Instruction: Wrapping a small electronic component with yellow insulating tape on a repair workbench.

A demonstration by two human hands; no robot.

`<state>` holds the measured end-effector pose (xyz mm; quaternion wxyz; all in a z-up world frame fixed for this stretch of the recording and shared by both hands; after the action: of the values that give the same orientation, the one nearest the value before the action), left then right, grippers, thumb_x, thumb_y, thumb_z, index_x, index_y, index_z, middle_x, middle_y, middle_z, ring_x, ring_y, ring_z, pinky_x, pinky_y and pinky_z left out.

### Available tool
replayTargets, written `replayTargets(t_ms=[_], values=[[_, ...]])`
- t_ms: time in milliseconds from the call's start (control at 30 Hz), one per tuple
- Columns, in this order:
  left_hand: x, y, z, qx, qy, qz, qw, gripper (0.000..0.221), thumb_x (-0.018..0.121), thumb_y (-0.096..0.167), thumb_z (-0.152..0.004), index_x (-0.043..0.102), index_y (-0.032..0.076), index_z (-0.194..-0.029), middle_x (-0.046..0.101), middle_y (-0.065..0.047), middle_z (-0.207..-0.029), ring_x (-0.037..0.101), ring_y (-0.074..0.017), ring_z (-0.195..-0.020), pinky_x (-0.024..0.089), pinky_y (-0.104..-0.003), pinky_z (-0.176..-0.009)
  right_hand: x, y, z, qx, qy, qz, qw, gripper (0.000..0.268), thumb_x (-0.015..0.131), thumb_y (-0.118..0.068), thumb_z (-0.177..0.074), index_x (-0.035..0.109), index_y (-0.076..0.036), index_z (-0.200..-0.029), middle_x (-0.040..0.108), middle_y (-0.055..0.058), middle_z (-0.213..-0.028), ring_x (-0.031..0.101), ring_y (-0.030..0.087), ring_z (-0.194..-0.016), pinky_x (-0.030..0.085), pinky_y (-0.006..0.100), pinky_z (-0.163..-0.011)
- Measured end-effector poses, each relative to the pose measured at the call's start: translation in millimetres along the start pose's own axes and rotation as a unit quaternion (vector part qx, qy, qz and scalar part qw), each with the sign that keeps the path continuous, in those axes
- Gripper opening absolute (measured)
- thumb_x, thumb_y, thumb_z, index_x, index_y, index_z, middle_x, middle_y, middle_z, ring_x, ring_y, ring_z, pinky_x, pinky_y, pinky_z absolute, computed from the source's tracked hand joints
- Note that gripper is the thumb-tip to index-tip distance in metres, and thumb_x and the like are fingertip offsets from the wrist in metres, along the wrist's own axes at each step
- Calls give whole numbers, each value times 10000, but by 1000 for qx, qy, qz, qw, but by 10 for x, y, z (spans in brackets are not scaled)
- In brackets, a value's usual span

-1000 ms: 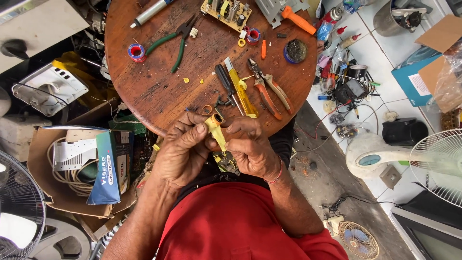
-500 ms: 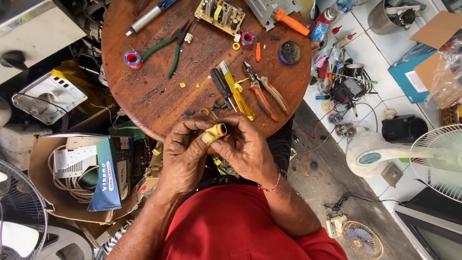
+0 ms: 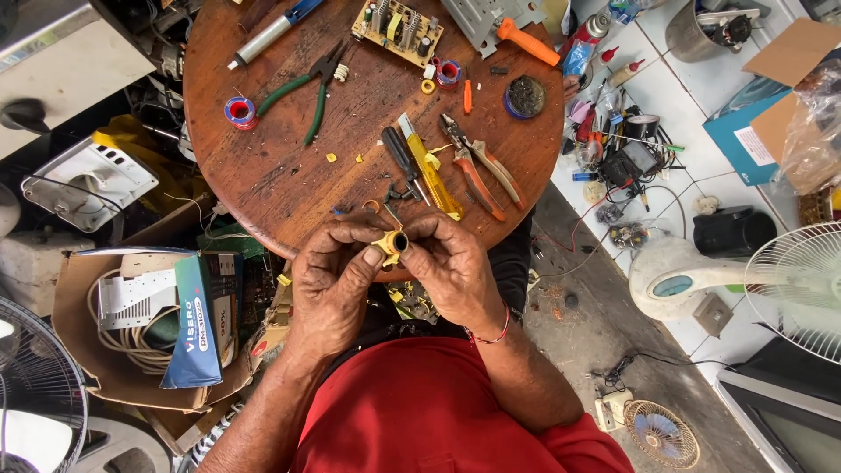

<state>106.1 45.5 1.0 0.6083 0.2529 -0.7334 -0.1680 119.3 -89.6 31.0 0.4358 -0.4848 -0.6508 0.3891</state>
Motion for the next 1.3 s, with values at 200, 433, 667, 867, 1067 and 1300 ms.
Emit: replayTargets(t_ms=[200, 433, 667, 867, 1067, 1300], values=[[62, 115, -43, -73, 71, -173, 980, 334, 794, -41, -818, 605, -92, -1089, 630, -217, -1157, 710, -225, -908, 670, -289, -732, 95, -285, -110, -57, -64, 177, 980, 57, 618, -86, -987, 649, -44, -965, 596, 95, -815, 556, 173, -682, 477, 287, -595], [-69, 84, -108, -93, 76, -175, 977, 224, 771, -16, -847, 677, -110, -1027, 645, -228, -1098, 674, -214, -890, 639, -301, -722, 197, -477, -134, -135, -94, 330, 929, 31, 589, -26, -948, 608, -49, -942, 573, 79, -813, 616, 228, -726, 550, 346, -634], [84, 245, -235, -34, 0, -246, 969, 187, 699, -15, -884, 717, -104, -1048, 665, -245, -1097, 668, -214, -909, 601, -310, -721, 154, -511, -149, -182, -48, 453, 872, 55, 617, -27, -918, 603, -76, -937, 585, 80, -849, 626, 227, -697, 552, 349, -594], [99, 221, -268, -24, -47, -227, 972, 198, 662, 9, -862, 709, -90, -1028, 629, -230, -1091, 626, -200, -926, 576, -273, -707, 123, -550, -161, -190, -43, 430, 882, 31, 599, -72, -937, 615, -89, -957, 591, 74, -850, 585, 207, -677, 509, 321, -558], [90, 207, -250, -37, -64, -202, 977, 236, 654, 13, -851, 596, -84, -1058, 586, -218, -1095, 614, -198, -949, 563, -284, -747, 140, -597, -199, -129, -80, 259, 954, 276, 635, -227, -947, 672, -43, -1149, 671, 171, -993, 605, 251, -849, 518, 338, -638], [153, 198, -222, -15, -52, -223, 973, 261, 751, 36, -855, 617, -69, -1052, 561, -249, -1196, 649, -247, -985, 632, -350, -830, 113, -688, -210, -171, -65, 216, 959, 77, 638, -28, -981, 711, -12, -1000, 672, 162, -964, 658, 239, -773, 553, 311, -625]])
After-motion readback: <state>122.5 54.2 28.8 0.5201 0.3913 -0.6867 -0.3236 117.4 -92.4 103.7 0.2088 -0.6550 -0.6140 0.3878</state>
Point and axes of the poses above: each hand's wrist, its own z-axis away from the middle knuckle, its own x-axis out of the palm, y = z × x, the point moved 8 cm from there along -z, towards the middle knuckle
